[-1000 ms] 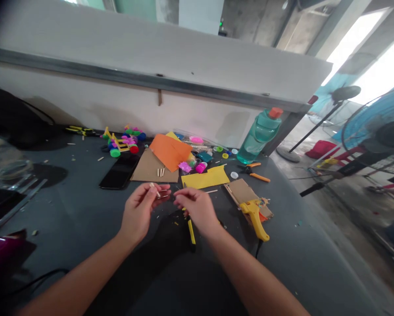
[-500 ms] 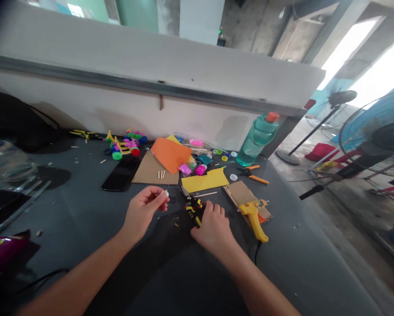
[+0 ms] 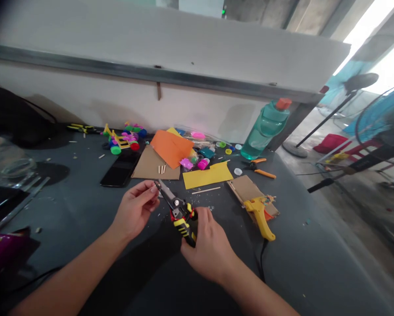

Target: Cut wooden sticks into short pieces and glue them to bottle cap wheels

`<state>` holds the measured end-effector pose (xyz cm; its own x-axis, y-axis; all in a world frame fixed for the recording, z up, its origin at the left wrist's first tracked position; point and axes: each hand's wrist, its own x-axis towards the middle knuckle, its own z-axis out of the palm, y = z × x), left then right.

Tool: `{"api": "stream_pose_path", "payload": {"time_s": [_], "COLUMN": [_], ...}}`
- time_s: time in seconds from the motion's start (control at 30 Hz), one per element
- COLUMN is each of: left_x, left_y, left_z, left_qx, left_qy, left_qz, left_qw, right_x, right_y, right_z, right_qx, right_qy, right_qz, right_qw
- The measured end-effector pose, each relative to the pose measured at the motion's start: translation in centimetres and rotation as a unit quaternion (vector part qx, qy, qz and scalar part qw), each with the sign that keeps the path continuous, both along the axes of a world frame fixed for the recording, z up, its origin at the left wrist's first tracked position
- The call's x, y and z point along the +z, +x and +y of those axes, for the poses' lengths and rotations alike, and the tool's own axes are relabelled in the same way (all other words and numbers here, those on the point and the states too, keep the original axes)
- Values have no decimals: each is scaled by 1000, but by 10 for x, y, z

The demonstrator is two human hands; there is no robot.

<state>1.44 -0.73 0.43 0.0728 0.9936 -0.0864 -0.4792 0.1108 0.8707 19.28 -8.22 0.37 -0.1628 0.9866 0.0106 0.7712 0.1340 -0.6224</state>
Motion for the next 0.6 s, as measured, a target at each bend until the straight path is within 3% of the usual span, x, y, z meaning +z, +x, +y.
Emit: {"api": "stream_pose_path", "payload": {"time_s": [0.17, 0.6], "left_x": [0, -2], "left_y": [-1, -2], "left_z": [0, 1], "left_qx": [-16, -55], "left_qy": [0, -29], "left_qz": [-17, -62], "left_qw": [1000, 996], "right_x": [-4, -5], "right_y": [2, 0], "right_z": [1, -1], "right_qx": [-9, 9], "right_qy": [37, 20], "right_qz": [-36, -37], "right_qw": [999, 999]}}
